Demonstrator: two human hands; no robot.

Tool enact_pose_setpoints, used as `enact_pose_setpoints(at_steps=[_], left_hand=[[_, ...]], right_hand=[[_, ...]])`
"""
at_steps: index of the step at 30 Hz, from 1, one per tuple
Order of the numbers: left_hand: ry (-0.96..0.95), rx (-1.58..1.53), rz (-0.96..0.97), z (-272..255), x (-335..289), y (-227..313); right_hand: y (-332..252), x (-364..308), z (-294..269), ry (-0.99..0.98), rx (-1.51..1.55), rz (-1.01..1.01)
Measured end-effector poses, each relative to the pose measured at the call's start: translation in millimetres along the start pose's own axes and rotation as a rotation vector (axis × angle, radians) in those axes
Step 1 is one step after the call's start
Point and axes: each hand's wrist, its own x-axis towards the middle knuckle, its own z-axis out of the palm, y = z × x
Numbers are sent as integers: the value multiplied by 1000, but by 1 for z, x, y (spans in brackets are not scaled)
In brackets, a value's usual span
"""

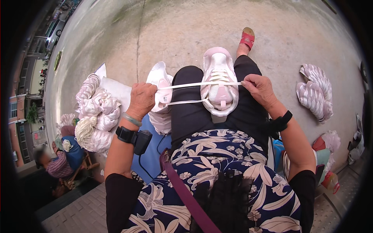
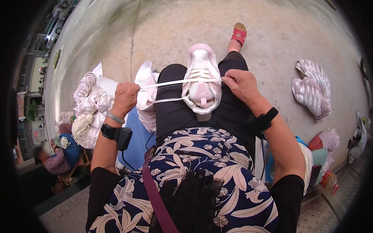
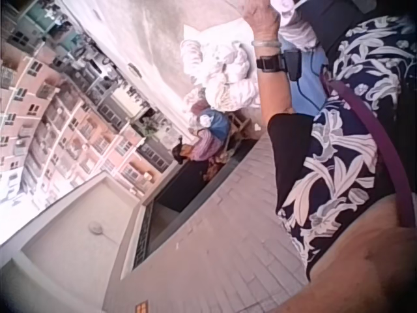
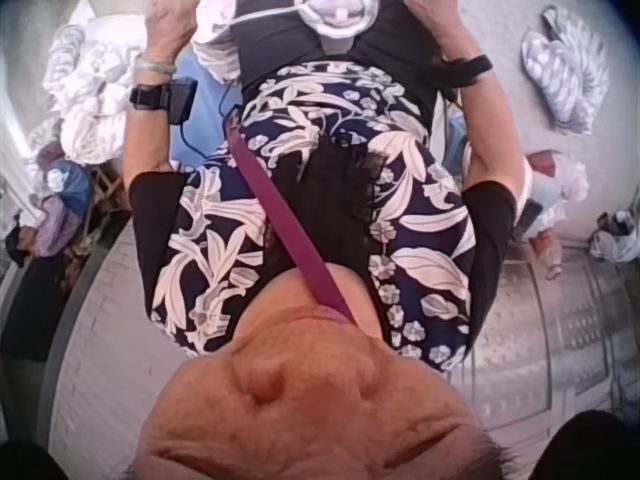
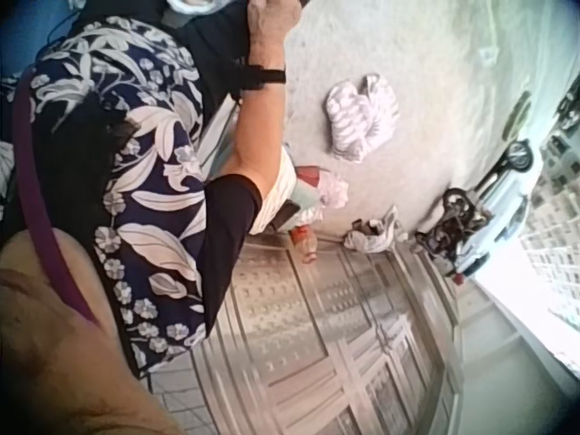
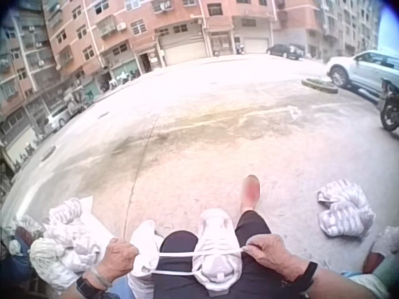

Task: Lacing white athletic shoes while sitting outdoors.

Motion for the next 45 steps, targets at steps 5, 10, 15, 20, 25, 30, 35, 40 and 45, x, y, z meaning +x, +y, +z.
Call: enact_pose_setpoints(at_steps=[5,10,15,20,25,30,35,40,45], left_hand=[[121,-304,10,12,-9,8],[26,-359,-35,19,-16,2],[-11,-1079,-450,17,-10,2],[-228,-1078,-526,19,-15,-4],[-319,-1111,-630,15,-21,4],[-135,-945,-387,-12,-6,16],[283,-302,86,-7,-11,0],[228,-25,67,-8,-38,-53],[280,89,-160,-15,-69,-120]], right_hand=[[22,-6,7,-24,206,70],[21,-7,2,-91,273,80],[17,-4,-3,-96,158,17],[26,-10,0,-108,299,128],[4,-13,-10,-188,-53,-39],[15,-24,-28,-93,-459,-349],[61,-53,-68,-52,-629,-353],[124,-95,-141,100,-794,-155],[151,-106,-195,337,-911,-174]])
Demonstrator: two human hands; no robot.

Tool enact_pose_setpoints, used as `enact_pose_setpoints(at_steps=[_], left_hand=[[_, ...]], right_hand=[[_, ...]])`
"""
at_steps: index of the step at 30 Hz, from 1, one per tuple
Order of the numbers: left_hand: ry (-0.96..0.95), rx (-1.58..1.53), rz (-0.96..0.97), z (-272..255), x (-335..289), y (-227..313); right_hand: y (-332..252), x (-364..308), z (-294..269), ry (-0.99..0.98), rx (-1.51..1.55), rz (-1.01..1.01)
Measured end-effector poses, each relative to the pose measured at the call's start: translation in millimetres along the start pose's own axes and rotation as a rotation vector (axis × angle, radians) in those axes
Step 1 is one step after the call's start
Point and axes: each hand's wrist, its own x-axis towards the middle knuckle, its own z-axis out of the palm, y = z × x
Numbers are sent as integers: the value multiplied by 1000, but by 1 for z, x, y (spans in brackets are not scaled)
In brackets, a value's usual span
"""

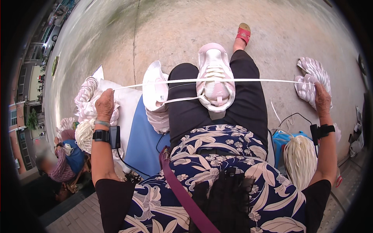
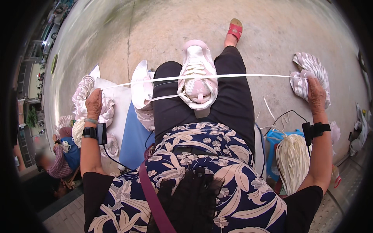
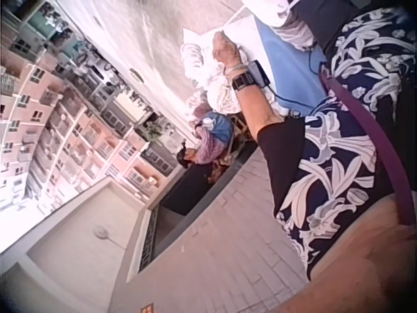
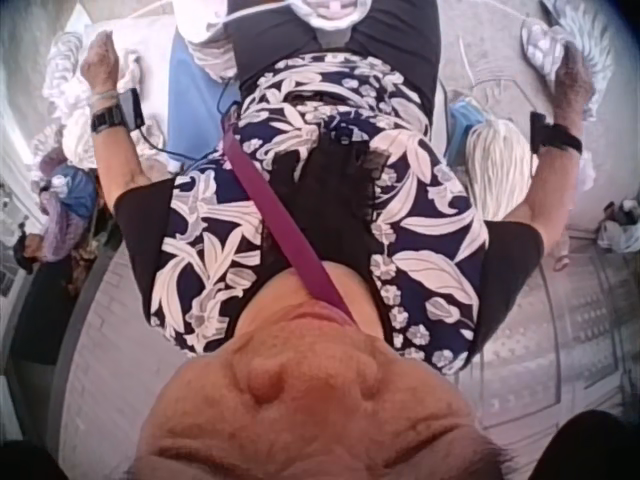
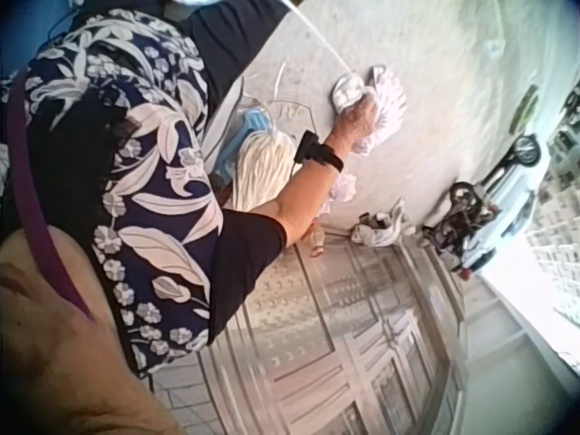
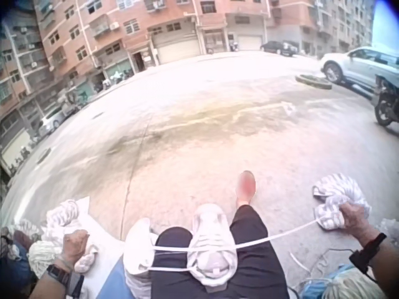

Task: Lacing white athletic shoes while sitting outdoors.

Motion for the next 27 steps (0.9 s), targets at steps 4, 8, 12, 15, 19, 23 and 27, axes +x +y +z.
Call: enact_pose_setpoints(at_steps=[4,8,12,15,19,23,27], left_hand=[[-152,-101,-337,20,1,-2],[-645,-892,-702,24,24,115],[-929,-1272,-677,34,44,192],[-976,-1321,-653,37,67,227],[-900,-1237,-602,48,89,246],[-785,-1319,-647,65,107,251],[-575,-1458,-728,69,108,258]], right_hand=[[-5,-14,34,-54,496,596],[-134,11,25,-603,1104,978],[-219,40,5,-929,1622,980],[-253,62,6,-945,1652,884],[-269,85,22,-804,1482,728],[-275,99,35,-684,1490,728],[-275,99,35,-486,1626,857]])
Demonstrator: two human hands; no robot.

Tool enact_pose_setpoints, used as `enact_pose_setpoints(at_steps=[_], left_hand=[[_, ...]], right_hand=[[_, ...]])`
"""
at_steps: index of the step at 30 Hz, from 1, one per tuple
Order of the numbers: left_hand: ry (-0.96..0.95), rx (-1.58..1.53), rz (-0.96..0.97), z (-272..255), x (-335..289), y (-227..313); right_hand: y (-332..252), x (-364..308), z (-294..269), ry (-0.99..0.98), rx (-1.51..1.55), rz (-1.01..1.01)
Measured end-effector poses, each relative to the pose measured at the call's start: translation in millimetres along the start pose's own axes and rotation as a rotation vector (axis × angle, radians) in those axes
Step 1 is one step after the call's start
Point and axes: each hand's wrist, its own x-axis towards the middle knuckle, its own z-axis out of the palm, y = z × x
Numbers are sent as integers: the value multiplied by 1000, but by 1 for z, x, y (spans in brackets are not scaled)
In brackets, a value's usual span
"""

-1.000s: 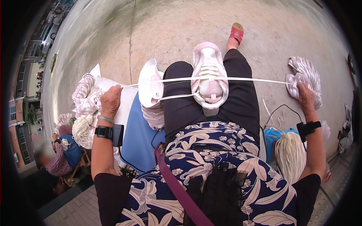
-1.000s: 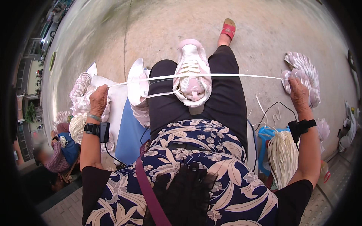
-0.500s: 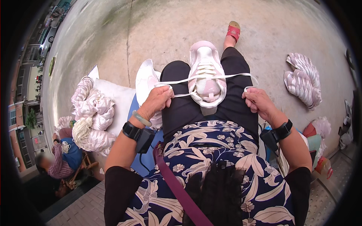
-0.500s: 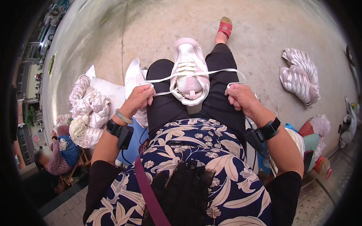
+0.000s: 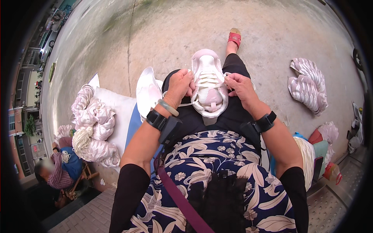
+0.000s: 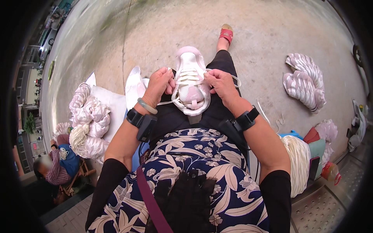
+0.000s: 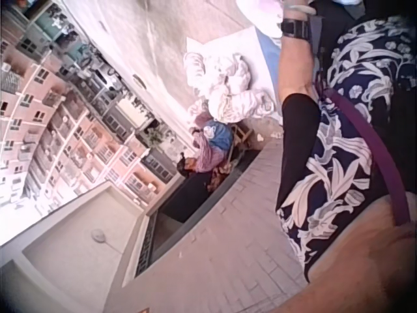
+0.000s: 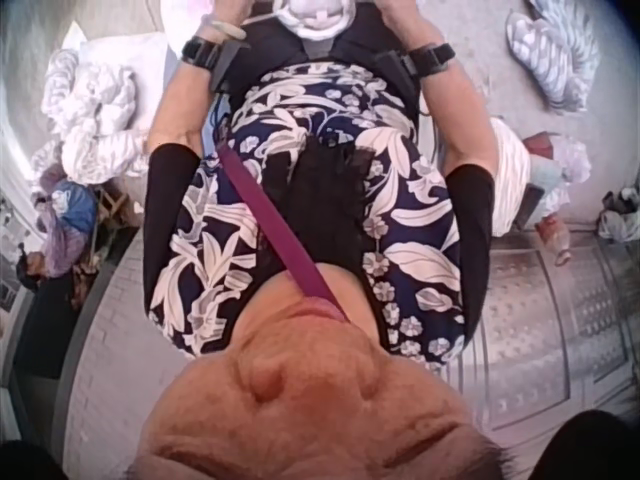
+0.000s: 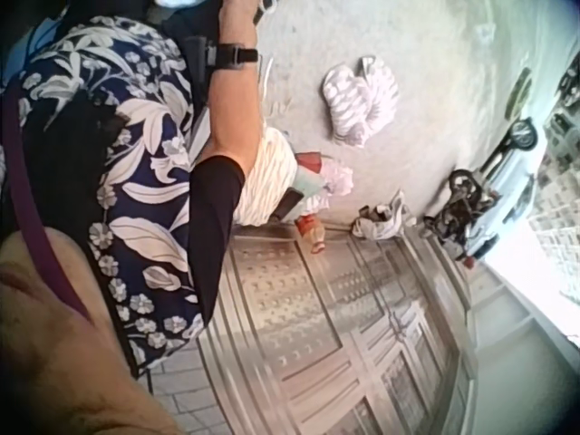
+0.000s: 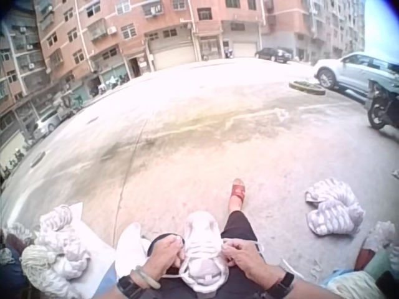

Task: Lacing white athletic shoes while sitting outdoors.

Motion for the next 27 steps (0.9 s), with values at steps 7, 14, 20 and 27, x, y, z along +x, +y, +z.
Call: enact_pose_setpoints(at_steps=[7,14,20,27], left_hand=[[248,232,397,-8,-22,-18],[121,-262,70,-3,-38,-20],[39,-318,56,-5,-36,-27],[48,-326,24,-4,-39,-23]], right_hand=[[15,-6,-8,5,122,-13],[23,-8,-3,-17,171,-83],[23,-6,-2,-35,195,-80],[24,-6,-3,-38,230,-94]])
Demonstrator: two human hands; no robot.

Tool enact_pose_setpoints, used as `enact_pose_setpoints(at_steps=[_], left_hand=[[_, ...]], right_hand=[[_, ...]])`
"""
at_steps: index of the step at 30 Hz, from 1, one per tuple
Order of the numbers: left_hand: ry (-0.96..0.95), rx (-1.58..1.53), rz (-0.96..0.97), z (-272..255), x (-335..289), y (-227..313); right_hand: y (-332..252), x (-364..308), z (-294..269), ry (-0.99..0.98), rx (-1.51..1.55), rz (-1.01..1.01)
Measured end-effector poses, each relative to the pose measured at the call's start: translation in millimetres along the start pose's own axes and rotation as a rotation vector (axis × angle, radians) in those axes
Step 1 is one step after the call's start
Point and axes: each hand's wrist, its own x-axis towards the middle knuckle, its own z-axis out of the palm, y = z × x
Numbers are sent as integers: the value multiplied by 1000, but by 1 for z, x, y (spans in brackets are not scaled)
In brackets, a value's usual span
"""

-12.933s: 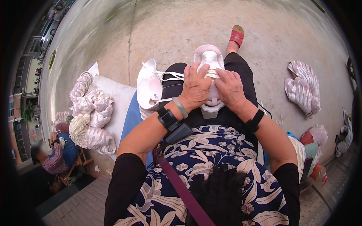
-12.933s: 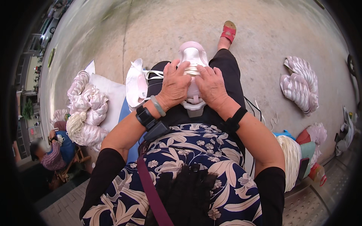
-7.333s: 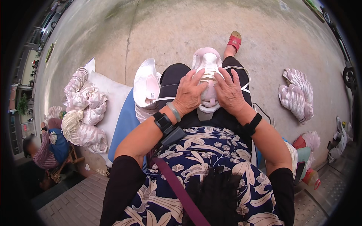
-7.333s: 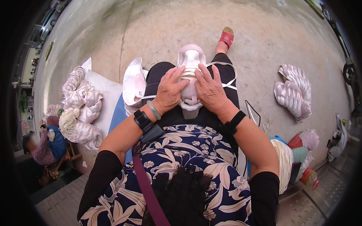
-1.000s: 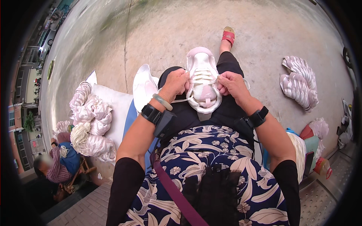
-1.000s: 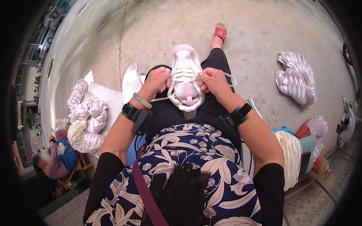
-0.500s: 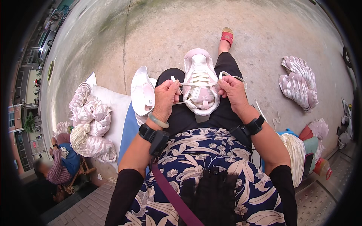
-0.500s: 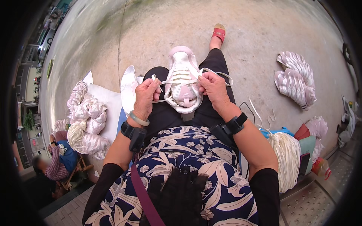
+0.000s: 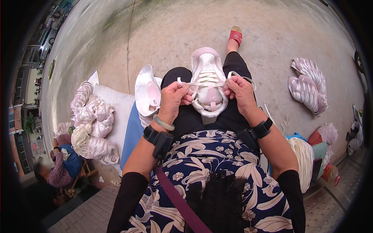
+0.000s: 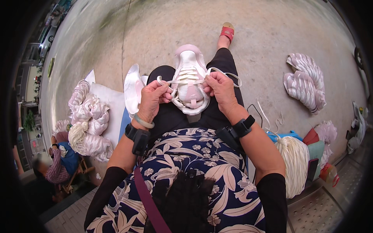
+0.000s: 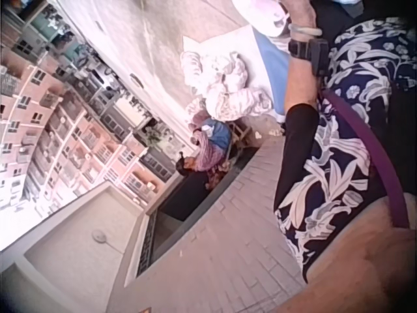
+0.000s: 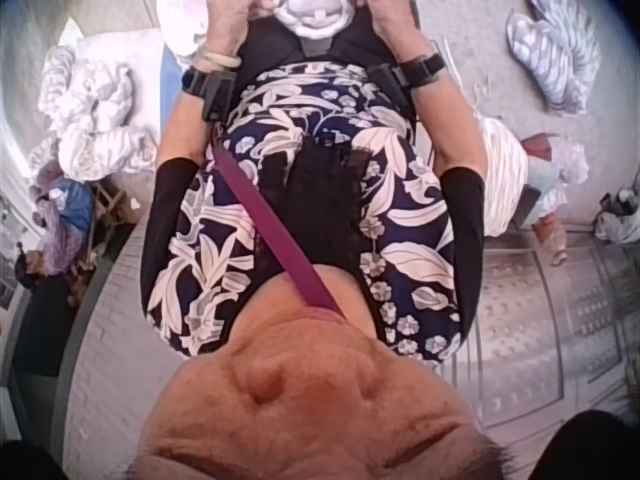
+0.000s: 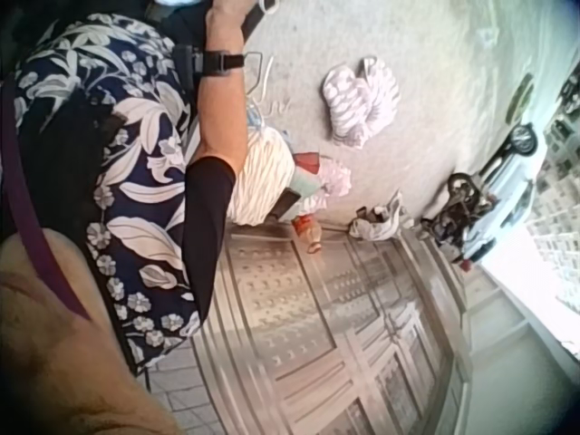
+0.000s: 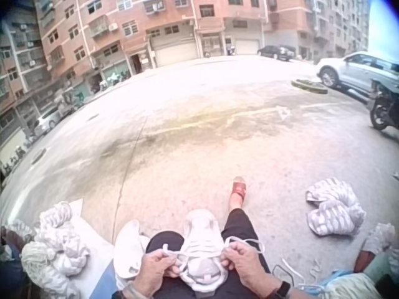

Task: Lacing white athletic shoes while sitting outdoors.

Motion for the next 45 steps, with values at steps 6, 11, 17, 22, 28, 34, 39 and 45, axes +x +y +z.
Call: enact_pose_setpoints(at_steps=[6,11,17,22,28,34,39,45], left_hand=[[-32,36,6,-4,-1,0],[-19,38,29,-6,-3,0],[23,55,116,5,3,-10],[79,91,183,9,5,-13],[85,42,201,10,13,-19],[99,51,227,10,19,-24],[111,38,233,10,21,-25],[173,277,424,7,22,-30]], right_hand=[[0,-1,1,-2,6,21],[-1,0,7,-20,-89,14],[13,7,9,44,-330,-181],[9,-2,12,49,-374,-201],[-5,-11,39,-223,-793,-321],[-5,-7,71,-249,-548,143],[-4,1,82,-197,-511,227],[0,3,85,-139,-414,221]])
